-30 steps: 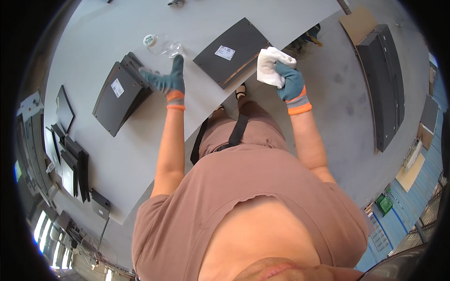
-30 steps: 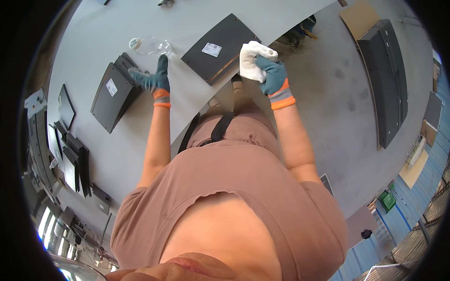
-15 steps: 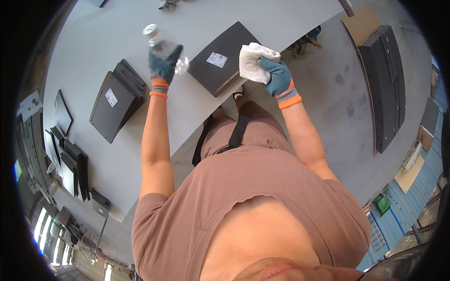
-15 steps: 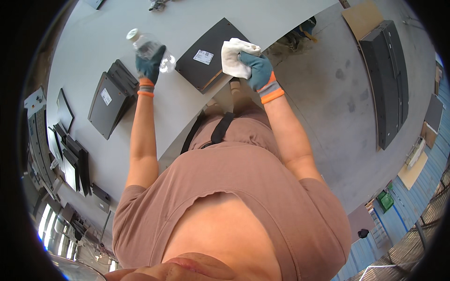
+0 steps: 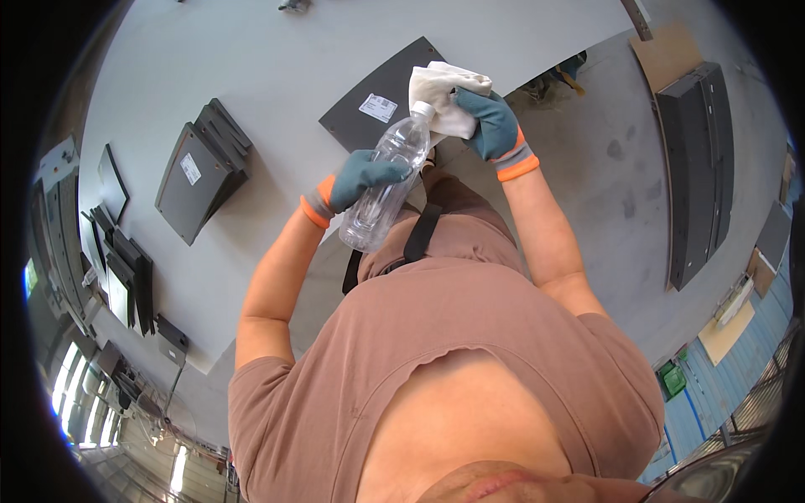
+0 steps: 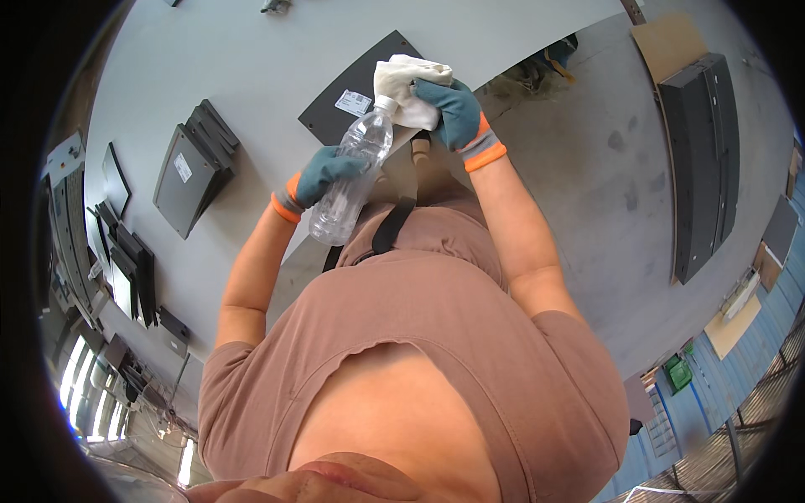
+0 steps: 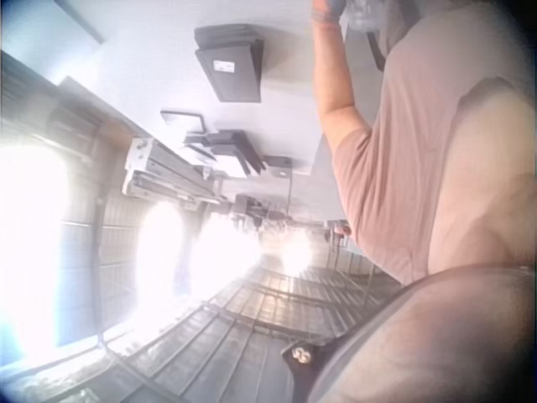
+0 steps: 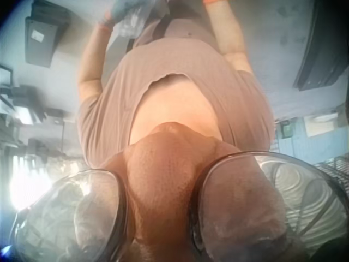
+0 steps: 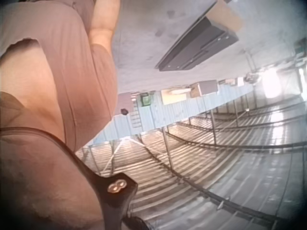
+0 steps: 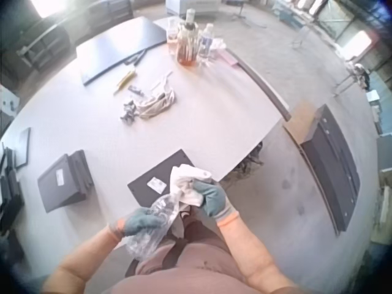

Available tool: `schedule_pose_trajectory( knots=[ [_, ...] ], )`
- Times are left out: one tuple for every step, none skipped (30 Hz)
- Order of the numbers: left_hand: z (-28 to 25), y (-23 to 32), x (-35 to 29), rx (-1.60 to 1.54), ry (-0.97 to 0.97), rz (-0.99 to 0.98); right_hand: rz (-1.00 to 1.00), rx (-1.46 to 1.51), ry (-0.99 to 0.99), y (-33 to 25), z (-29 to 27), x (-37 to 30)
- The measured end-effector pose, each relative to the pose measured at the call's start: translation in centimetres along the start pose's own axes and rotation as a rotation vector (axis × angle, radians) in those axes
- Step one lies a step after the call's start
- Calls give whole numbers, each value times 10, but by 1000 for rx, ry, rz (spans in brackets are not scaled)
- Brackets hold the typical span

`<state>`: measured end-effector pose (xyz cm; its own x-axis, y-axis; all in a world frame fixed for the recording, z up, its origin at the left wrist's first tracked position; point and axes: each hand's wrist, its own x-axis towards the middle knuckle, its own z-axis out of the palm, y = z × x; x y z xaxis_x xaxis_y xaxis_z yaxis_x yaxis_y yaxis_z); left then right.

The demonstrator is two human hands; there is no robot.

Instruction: The person wipes the surfaces of several dark rectangular panels on a table using a white cloth. They repeatedly spray liquid onto the cloth and wipe each panel, then fold the cloth and continue wiping additional panels.

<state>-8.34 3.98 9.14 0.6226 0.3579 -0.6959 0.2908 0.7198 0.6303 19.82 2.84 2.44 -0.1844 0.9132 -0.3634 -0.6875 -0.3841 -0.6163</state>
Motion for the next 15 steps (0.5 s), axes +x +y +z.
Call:
schedule_pose_trajectory(
  knots=[
    [0,1,0,-12,-19,-19,20,6,-7,-3,0,-1],
    [-1,3,0,-23,-38,-36,39,11,-15,-5,0,-1],
    [-1,5,0,-35,-57,-53,64,19,-15,-6,-1,-1],
    [-1,6,1,-56,-66,-44,88,27,-15,-7,-3,-1],
    [0,6,2,-76,-75,-34,112,34,-14,-8,-4,-1],
    [1,7,3,-97,-84,-24,117,43,-24,-11,-4,-1],
    [2,10,3,-96,-89,-62,123,51,-34,-14,-3,-2],
    [5,16,3,-95,-95,-101,128,59,-43,-16,-3,-3],
    [8,19,3,-94,-100,-140,142,63,-47,-15,-6,-2],
    [11,20,5,-95,-99,-146,155,67,-50,-15,-8,-2],
    [14,21,5,-97,-97,-151,169,71,-55,-15,-9,-1],
    [17,22,6,-99,-94,-156,176,92,-71,-15,-10,-1],
    [20,24,5,-106,-90,-162,183,113,-87,-15,-10,-2],
    [20,24,5,-110,-91,-169,191,135,-104,-16,-10,-2],
    [20,25,5,-115,-92,-177,195,122,-85,-15,-12,-2]
  ],
)
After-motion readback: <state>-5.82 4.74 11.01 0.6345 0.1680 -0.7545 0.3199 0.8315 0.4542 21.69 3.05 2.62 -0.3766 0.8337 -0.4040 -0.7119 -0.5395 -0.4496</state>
